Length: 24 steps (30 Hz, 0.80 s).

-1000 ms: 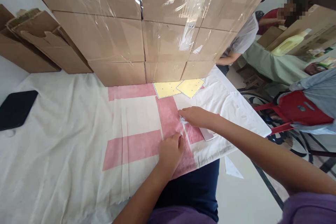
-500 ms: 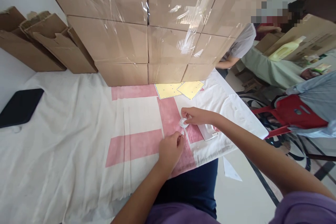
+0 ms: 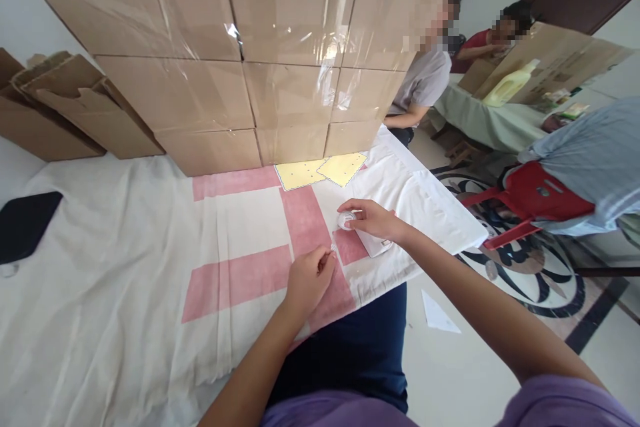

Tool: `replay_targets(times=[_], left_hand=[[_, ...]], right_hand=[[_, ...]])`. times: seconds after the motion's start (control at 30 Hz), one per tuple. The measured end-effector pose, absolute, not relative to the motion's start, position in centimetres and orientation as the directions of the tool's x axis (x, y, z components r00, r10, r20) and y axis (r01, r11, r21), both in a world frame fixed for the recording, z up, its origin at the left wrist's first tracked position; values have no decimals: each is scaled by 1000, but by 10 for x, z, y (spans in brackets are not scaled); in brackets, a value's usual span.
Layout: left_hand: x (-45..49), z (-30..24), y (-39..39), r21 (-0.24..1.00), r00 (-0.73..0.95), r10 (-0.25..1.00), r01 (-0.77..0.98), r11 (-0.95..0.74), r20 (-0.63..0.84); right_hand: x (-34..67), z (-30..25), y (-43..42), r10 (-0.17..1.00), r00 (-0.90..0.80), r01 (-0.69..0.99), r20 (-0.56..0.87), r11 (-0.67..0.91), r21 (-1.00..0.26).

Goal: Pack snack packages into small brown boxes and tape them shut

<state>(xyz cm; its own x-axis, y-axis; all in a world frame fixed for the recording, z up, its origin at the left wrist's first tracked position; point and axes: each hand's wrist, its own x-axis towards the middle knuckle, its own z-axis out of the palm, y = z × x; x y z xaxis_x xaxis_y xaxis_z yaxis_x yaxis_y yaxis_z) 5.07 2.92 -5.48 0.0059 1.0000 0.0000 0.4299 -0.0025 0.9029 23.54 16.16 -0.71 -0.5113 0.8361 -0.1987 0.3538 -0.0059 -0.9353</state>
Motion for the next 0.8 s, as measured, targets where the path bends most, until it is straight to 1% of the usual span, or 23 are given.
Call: replay_targets(times=[0.1, 0.2, 0.27, 0.33, 0.4, 0.47, 0.57, 0.7, 0.8], left_hand=[[56, -50, 27, 930, -5, 1000, 367, 27, -27], [65, -42, 23, 958, 3, 998, 283, 53, -57], [72, -38, 22, 969, 22, 997, 241, 61, -68], [79, -35, 22, 973, 42, 997, 222, 58, -69], [85, -33, 23, 976, 64, 996, 215, 48, -63], [91, -32, 25, 977, 82, 995, 209, 38, -56], [99, -31, 28, 979, 97, 994, 201, 24, -44], [107, -30, 30, 978, 120, 992, 207, 11, -36], [109, -33, 30, 975, 121, 992, 223, 15, -43]], right_hand=[[242, 0, 152, 860, -461, 391, -219, -24, -920], [252, 10, 143, 868, -458, 472, -192, 55, -880], [260, 16, 137, 875, -463, 509, -143, 130, -851], [267, 20, 133, 885, -458, 548, -87, 204, -811], [273, 21, 129, 894, -444, 587, -55, 244, -772], [279, 22, 126, 900, -433, 605, -58, 242, -758], [286, 24, 125, 903, -423, 588, -69, 217, -779], [293, 28, 124, 941, -338, 559, -19, 185, -809], [293, 28, 122, 952, -305, 518, -19, 150, -842]])
